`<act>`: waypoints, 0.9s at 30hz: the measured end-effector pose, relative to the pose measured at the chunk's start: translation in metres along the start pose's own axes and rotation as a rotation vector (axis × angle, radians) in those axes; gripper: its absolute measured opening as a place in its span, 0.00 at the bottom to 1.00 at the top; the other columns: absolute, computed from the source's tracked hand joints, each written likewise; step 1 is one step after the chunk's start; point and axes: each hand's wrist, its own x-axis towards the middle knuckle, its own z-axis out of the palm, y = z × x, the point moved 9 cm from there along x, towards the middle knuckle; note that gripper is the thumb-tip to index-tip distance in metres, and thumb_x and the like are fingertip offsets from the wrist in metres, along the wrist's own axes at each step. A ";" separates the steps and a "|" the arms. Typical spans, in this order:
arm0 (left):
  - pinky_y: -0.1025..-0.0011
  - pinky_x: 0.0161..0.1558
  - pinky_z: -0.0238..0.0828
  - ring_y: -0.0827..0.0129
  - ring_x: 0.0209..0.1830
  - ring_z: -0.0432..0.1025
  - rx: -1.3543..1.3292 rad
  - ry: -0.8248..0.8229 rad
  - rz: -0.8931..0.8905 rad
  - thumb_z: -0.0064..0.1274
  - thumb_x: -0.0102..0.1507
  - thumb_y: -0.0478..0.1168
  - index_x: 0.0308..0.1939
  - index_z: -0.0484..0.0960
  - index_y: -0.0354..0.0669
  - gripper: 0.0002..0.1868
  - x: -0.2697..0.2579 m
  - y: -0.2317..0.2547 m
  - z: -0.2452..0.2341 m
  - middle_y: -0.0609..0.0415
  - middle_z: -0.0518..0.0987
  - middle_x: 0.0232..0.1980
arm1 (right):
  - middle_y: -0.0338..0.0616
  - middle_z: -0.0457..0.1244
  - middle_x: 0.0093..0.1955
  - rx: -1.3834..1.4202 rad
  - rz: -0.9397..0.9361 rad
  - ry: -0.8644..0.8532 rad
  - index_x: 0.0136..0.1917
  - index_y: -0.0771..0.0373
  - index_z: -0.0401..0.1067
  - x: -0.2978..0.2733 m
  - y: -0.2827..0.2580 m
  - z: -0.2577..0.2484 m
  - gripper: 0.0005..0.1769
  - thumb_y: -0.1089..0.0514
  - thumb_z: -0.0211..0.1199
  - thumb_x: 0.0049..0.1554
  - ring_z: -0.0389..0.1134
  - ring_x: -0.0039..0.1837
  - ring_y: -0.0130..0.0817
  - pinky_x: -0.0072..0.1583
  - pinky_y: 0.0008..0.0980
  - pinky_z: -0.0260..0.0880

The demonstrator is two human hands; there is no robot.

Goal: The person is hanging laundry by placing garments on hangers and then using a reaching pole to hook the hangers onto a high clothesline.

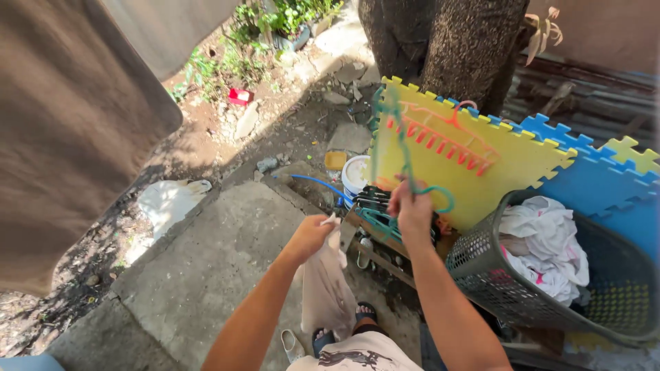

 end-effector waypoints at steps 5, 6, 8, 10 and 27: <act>0.73 0.35 0.68 0.78 0.33 0.71 -0.068 -0.031 0.128 0.53 0.67 0.44 0.45 0.86 0.34 0.15 -0.027 0.158 -0.020 0.59 0.81 0.34 | 0.34 0.51 0.33 0.462 -0.103 -0.205 0.55 0.63 0.69 0.008 -0.133 0.049 0.28 0.34 0.51 0.65 0.48 0.33 0.25 0.35 0.27 0.48; 0.74 0.36 0.71 0.78 0.34 0.73 -0.163 -0.075 0.170 0.53 0.66 0.43 0.47 0.86 0.34 0.15 -0.036 0.191 -0.020 0.59 0.83 0.36 | 0.34 0.49 0.31 0.614 -0.101 -0.345 0.51 0.63 0.70 0.005 -0.156 0.062 0.35 0.27 0.49 0.62 0.46 0.32 0.26 0.34 0.28 0.45; 0.75 0.37 0.71 0.79 0.35 0.73 -0.182 -0.075 0.227 0.52 0.67 0.42 0.47 0.86 0.34 0.15 -0.045 0.231 -0.030 0.60 0.83 0.37 | 0.34 0.47 0.30 0.684 -0.114 -0.472 0.46 0.65 0.70 0.010 -0.169 0.075 0.41 0.23 0.47 0.61 0.45 0.32 0.26 0.35 0.29 0.43; 0.76 0.38 0.72 0.79 0.35 0.74 -0.199 -0.069 0.283 0.51 0.68 0.42 0.48 0.85 0.34 0.15 -0.056 0.271 -0.044 0.60 0.84 0.38 | 0.34 0.45 0.28 0.757 -0.125 -0.603 0.41 0.67 0.70 0.020 -0.182 0.092 0.46 0.18 0.46 0.60 0.44 0.31 0.27 0.35 0.30 0.42; 0.55 0.40 0.71 0.51 0.43 0.75 0.990 1.050 0.528 0.56 0.61 0.37 0.43 0.88 0.44 0.09 -0.186 0.388 -0.151 0.47 0.79 0.43 | 0.45 0.58 0.30 -0.669 -0.409 -0.817 0.37 0.63 0.71 0.084 -0.202 0.155 0.41 0.25 0.43 0.65 0.59 0.37 0.35 0.40 0.36 0.62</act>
